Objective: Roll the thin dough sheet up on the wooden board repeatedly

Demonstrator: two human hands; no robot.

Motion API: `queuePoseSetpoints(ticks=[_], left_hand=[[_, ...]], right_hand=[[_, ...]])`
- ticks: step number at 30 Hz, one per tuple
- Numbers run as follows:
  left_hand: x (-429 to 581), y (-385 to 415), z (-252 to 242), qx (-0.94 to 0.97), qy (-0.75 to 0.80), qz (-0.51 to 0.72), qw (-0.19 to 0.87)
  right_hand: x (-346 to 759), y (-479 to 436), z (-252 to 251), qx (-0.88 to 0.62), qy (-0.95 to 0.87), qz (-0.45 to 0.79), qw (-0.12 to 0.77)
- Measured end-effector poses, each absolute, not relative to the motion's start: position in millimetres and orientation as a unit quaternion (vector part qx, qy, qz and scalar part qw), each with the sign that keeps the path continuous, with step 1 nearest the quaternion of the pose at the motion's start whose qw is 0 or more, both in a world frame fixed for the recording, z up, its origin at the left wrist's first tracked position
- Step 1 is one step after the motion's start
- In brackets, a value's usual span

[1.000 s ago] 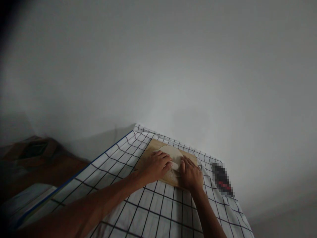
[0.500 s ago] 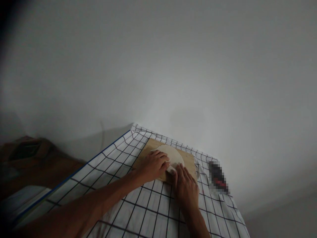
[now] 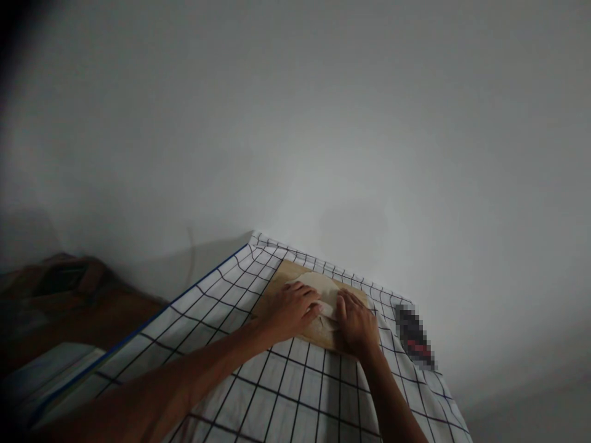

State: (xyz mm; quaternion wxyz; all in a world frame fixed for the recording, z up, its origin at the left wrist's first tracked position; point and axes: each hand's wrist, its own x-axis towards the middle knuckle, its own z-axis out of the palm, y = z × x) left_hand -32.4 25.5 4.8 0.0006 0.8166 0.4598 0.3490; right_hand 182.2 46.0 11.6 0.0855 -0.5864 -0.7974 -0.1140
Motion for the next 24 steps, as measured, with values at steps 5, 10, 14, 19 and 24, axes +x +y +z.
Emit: queuePoseSetpoints(ticks=[5,10,14,19,24], left_hand=[[-33,26,3,0.818,0.457,0.349,0.002],[-33,26,2,0.817,0.454,0.356,0.0],[-32,26,2,0.813,0.458,0.359,0.009],[-32,27,1,0.813,0.455,0.362,0.012],[-32,26,1,0.816,0.456,0.356,0.005]], right_hand=[[183,37,5,-0.547,-0.821,-0.137,0.093],[177,10,-4,-0.587,-0.79,-0.122,0.127],[169,-16,-13,-0.596,-0.776,-0.138,0.15],[168,-19,-14,-0.593,-0.78,-0.14,0.145],[176,3,-7,-0.593,-0.784,-0.108,0.146]])
